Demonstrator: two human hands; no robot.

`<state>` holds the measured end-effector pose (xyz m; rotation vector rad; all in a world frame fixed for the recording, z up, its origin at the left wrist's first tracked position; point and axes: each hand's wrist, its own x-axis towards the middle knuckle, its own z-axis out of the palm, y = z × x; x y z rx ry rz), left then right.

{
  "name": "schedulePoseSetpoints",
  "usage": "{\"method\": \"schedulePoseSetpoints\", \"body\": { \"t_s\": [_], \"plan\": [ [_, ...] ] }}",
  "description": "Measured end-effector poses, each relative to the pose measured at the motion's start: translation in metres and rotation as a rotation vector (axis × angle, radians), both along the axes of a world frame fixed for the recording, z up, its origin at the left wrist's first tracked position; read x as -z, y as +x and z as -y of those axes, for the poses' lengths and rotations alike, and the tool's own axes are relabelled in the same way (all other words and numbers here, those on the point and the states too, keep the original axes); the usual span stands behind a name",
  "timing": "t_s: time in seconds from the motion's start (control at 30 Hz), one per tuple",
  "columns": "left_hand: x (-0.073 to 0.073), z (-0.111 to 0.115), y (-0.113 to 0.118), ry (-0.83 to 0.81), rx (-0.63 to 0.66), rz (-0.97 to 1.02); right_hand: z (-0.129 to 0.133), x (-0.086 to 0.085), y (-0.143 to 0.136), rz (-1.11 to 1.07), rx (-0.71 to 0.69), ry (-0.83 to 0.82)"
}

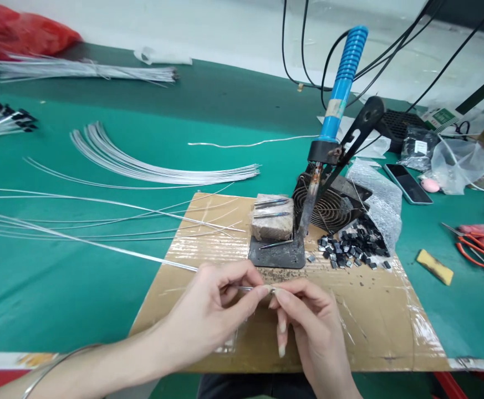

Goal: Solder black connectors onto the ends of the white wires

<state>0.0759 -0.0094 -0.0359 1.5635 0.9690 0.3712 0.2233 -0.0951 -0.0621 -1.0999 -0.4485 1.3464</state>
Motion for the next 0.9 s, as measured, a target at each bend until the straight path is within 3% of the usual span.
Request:
{"method": "schedulePoseSetpoints", "body": {
  "t_s": [0.3, 0.57, 0.9],
  "plan": [
    [-0.001, 0.000, 0.001, 0.029, -0.032, 0.051, -0.001, -0.002, 0.001, -0.055, -0.006, 0.005],
    [0.000, 0.002, 0.005, 0.078, -0.086, 0.071, -0.003, 0.014, -0.007, -0.122, 0.038, 0.108],
    [0.008, 0.006, 0.005, 0.025, -0.149, 0.154, -0.008, 0.007, -0.019, -0.160, 0.131, 0.100]
  ]
}}
